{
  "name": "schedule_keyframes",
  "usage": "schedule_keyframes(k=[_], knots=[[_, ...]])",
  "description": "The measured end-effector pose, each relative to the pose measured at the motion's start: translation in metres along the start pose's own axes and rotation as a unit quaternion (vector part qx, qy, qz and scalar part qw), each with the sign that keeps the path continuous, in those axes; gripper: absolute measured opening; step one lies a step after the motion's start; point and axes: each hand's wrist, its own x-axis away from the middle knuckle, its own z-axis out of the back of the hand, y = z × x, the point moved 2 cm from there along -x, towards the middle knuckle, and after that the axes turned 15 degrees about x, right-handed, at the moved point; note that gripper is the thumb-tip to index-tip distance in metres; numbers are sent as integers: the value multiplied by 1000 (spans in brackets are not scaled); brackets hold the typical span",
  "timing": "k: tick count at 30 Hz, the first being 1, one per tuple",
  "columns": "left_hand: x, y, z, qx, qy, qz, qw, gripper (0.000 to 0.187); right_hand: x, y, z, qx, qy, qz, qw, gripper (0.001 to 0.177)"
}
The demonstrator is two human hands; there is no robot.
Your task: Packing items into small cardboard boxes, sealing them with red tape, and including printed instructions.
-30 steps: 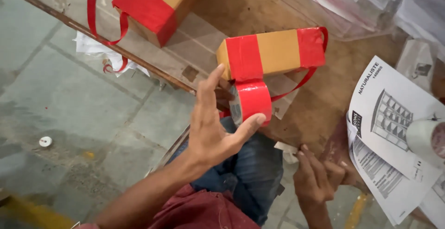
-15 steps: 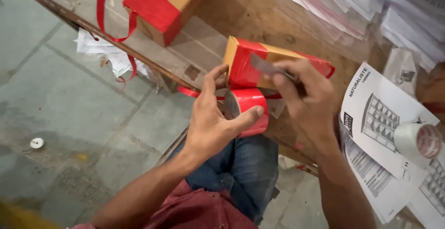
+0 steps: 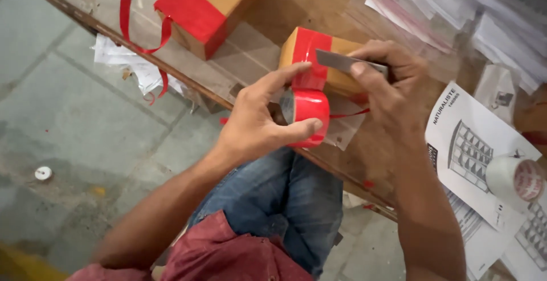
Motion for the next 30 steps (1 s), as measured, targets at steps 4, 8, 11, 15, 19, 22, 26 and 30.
schedule_keyframes(k=[4,8,11,15,19,22,26,30], knots=[[-2,3,0,24,-11,-28,999,76,-1,4,3,-159,-4,-18,987,6],[-2,-1,-2,66,-10,-4,998,78,-1,6,6,-254,-38,7,966,7],[-1,2,-1,86,-5,0,996,77,-4,6,5,-289,-55,19,956,8],[0,7,-4,69,24,37,997,72,-13,-20,0,-293,-62,8,954,10],[-1,0,-15,61,65,60,994,64,-2,-5,-3,-263,-53,6,963,8],[-4,-7,-23,97,104,37,989,48,1,-12,-8,-208,-10,15,978,23],[-8,-4,-26,107,153,22,982,29,-2,-28,-15,-89,39,-16,995,16],[-11,-17,-24,90,180,4,980,20,-2,-37,-18,-62,19,70,995,17]])
